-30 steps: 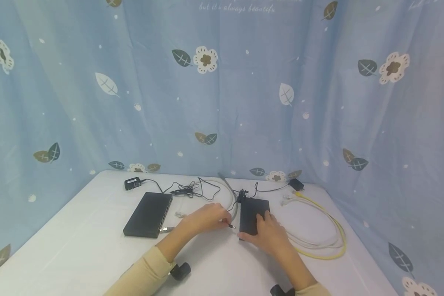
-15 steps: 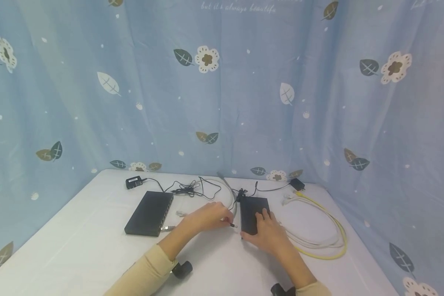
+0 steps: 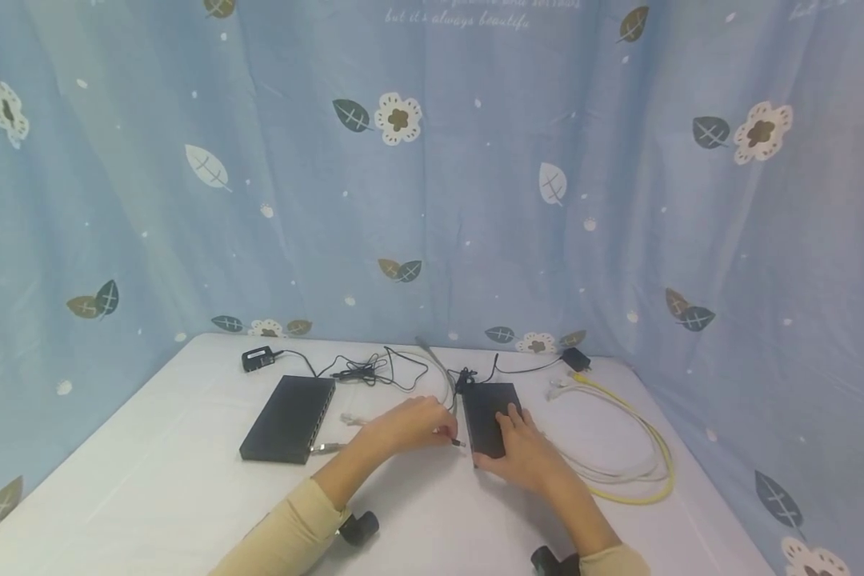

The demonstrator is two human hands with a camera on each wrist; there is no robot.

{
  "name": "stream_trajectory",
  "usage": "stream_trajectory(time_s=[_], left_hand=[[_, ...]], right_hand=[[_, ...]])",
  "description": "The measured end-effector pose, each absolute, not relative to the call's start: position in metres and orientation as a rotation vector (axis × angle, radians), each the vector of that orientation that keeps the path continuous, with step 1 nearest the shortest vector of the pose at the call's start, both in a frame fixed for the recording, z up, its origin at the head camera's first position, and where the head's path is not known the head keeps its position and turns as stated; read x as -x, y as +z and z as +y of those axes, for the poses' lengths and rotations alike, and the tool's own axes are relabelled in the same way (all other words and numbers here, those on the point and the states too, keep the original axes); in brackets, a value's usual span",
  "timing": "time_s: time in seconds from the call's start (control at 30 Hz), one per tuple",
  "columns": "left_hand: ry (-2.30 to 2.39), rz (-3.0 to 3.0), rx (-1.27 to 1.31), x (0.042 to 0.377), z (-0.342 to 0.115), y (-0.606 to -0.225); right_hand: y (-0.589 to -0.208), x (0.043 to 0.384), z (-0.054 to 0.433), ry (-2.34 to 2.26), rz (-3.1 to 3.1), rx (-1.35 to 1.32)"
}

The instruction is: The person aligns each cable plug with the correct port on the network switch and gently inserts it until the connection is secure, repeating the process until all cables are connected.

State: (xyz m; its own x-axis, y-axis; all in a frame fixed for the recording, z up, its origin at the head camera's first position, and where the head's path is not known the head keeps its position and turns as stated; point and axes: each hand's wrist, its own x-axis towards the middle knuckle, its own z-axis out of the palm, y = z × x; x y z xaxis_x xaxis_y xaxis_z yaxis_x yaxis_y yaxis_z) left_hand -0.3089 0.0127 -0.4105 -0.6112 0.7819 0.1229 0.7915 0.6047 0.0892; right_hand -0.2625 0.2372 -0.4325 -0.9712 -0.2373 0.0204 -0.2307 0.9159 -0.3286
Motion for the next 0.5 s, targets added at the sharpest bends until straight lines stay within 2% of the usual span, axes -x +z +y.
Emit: stream_trajectory(time_s=[0.5], left_hand=[[-0.195,-2.781,1.356,0.307,0.02,-0.409]], right_hand=[[-0.431,0.268,0.258,-0.586,2.977,0.455]])
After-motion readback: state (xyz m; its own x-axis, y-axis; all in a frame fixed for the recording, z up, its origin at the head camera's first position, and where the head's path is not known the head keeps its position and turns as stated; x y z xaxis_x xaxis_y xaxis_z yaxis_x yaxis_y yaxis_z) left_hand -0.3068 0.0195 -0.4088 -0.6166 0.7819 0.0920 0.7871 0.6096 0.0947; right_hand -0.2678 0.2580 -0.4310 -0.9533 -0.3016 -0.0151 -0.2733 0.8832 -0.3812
